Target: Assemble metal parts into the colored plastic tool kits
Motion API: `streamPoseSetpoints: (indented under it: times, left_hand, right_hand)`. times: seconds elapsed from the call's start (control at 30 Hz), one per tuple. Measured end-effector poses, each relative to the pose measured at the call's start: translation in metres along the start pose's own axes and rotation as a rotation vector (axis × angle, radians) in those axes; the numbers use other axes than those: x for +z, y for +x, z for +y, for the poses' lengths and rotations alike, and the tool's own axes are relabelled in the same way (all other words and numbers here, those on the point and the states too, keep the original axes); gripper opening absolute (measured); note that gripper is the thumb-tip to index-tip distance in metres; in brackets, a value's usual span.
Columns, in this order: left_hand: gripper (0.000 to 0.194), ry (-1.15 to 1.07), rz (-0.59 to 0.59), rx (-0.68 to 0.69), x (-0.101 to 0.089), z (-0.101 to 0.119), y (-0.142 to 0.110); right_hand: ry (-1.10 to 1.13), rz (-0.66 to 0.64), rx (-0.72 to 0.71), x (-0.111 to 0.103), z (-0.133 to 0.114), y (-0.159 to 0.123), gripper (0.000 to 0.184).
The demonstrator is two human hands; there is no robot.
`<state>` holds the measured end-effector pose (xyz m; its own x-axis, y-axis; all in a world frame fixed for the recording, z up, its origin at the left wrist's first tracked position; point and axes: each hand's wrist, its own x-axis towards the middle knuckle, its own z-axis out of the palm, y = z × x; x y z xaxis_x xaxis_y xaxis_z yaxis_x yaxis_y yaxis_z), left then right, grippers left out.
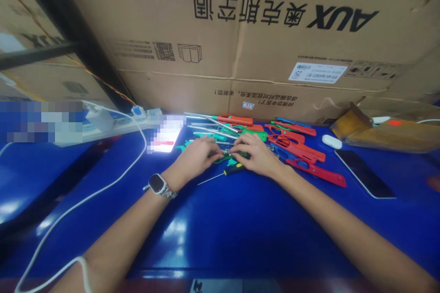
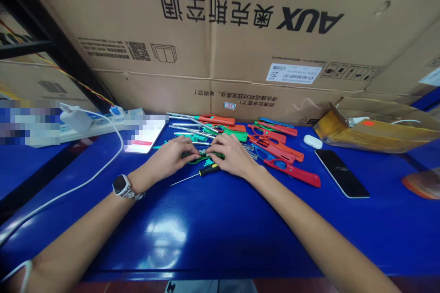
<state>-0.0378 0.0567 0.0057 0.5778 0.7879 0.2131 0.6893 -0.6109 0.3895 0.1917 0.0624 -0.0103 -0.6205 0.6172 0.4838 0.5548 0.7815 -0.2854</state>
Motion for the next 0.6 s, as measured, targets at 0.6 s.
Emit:
streamPoseSetpoints:
  times: [0.6]
  left_hand:
    - [0.016,0.079,-0.046,0.063,-0.004,-0.002,-0.001]
  right_hand:
    - [-0.044,-0.121,-0.066,-0.009,-0.014,-0.001,0.018]
